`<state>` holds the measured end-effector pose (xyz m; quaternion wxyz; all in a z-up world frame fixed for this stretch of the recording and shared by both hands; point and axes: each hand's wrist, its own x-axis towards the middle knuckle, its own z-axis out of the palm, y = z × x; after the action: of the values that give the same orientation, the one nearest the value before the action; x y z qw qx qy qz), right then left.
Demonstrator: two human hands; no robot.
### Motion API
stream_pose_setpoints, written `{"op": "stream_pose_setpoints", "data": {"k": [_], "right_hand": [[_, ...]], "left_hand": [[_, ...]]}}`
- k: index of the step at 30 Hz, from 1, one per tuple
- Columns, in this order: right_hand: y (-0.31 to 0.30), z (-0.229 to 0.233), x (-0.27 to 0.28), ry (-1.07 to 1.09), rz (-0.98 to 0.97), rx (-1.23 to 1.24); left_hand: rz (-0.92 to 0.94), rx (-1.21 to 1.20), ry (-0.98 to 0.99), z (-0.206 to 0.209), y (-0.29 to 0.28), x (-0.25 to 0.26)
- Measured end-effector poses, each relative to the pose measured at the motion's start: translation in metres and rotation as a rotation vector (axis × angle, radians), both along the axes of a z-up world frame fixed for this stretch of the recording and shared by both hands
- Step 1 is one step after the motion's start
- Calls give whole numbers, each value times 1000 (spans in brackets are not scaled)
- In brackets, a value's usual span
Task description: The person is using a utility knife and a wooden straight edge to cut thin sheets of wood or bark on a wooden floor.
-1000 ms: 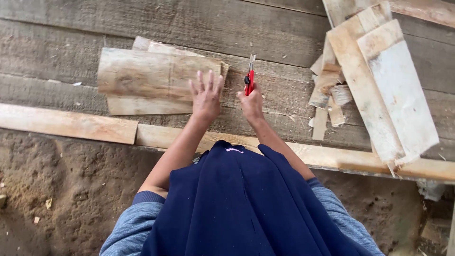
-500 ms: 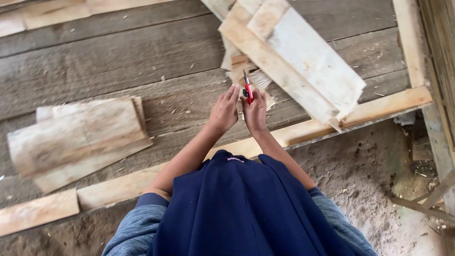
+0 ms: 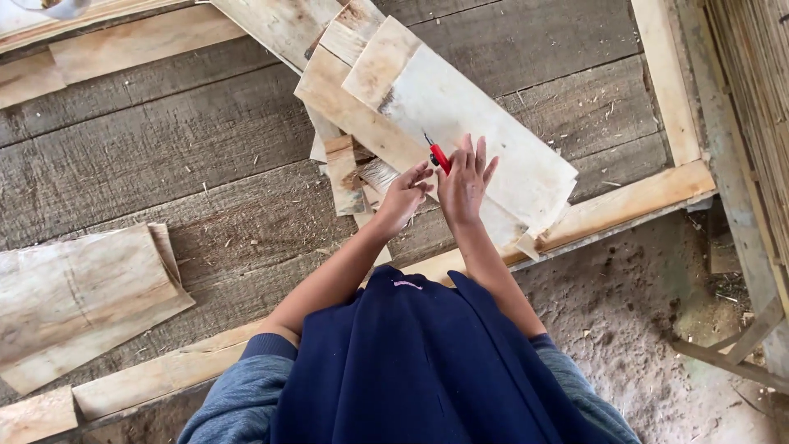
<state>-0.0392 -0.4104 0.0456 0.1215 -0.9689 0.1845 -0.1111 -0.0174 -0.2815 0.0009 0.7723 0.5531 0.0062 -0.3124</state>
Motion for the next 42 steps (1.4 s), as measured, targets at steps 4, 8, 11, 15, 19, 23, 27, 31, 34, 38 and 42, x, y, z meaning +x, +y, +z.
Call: {"op": "stream_pose_setpoints", "data": {"k": [4,8,11,15,19,23,27,31,34,38,42], "right_hand": [[-16,6,3,-62,55,-6],[-34,-4,8,-111,155,-75],[-41,-12,11,-199,161,-138],[-33,42,17,-440,154,-138],[-5,107,13,-600,184,-196],[46,182,-4,-650,235,219],[97,216,-15,-634,17,727],[127,189,-16,-599,46,1122],[159,168,-22,-575,30,1303],[180,136,-26,-502,4,1433],[202,84,-40,-373,-17,1153]], "left_hand": [[10,101,33,9,-15,9],[37,180,52,25,-24,14],[37,171,66,25,-22,15],[39,166,47,27,-16,12],[82,137,-5,76,1,8],[231,118,-250,131,31,14],[501,-121,-352,112,79,18],[597,-314,-468,159,151,21],[649,-160,-533,186,207,17],[494,892,-661,173,281,21],[234,1422,-651,102,332,30]]}}
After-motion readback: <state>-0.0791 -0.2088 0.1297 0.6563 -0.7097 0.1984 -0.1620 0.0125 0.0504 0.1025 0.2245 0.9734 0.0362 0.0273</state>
